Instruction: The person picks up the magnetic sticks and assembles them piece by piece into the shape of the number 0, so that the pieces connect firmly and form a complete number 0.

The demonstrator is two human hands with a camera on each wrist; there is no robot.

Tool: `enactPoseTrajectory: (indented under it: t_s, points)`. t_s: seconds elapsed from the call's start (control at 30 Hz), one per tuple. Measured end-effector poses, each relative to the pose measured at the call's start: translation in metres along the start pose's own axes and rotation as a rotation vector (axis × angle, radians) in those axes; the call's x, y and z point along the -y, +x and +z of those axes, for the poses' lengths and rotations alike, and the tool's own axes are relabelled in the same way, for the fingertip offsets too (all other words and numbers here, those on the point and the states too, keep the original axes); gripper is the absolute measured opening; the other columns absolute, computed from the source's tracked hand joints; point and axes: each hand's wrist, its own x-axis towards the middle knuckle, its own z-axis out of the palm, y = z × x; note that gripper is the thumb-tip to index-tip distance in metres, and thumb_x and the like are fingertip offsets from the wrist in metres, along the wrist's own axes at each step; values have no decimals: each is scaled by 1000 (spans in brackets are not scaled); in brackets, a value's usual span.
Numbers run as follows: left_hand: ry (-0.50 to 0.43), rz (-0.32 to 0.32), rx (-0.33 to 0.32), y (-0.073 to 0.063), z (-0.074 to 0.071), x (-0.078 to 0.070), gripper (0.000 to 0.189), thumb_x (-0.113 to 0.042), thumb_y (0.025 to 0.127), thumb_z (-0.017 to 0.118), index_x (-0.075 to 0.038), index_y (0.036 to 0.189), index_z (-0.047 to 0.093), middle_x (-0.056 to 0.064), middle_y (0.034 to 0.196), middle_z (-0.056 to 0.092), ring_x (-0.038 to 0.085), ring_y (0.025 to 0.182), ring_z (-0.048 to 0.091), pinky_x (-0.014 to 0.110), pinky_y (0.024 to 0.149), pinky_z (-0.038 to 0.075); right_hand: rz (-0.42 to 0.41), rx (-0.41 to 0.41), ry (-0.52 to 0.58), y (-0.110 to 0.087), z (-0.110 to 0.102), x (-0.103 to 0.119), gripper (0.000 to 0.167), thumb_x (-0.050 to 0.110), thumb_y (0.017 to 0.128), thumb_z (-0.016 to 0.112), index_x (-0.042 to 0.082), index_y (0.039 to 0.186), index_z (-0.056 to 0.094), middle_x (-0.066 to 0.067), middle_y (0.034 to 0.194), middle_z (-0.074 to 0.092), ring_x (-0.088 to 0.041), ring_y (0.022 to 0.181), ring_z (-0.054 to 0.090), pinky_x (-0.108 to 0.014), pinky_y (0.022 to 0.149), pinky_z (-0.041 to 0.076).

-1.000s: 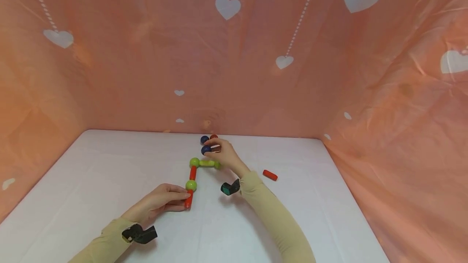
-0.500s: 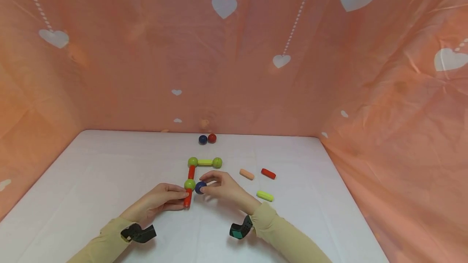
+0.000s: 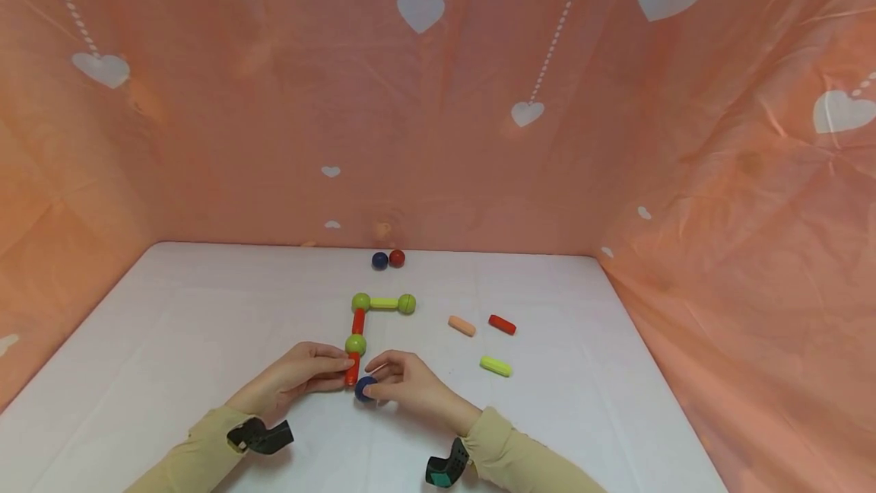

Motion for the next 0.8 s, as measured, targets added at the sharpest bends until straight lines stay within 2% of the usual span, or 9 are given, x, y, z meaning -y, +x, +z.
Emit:
enactPoseTrajectory:
  t_s: [0.23,0.5,0.8]
  points:
    - [2,1,6,0,-1,-1,35,-12,84,74,10,108,62,13,92,68,19,83,68,32,76,56,63,-23,36,0,11,0,36,14,89,69,3,119,55,-9,103,68,-18,87,66,-31,76,53]
    - [-10,32,41,-1,-2,1,32,-10,86,72,12,107,62,12,90,68,19,82,68,31,75,56,32,-64,13,3,22,-1,35,12,88,70,1,117,53,-7,93,69,-16,73,65,-27,65,53]
    - [-10,43,41,1,-2,3,33,-7,87,70,14,110,59,13,93,68,19,82,68,31,76,56,13,-136,-7,4,31,1,36,8,86,71,1,115,51,-7,89,68,-16,66,61,-26,58,50]
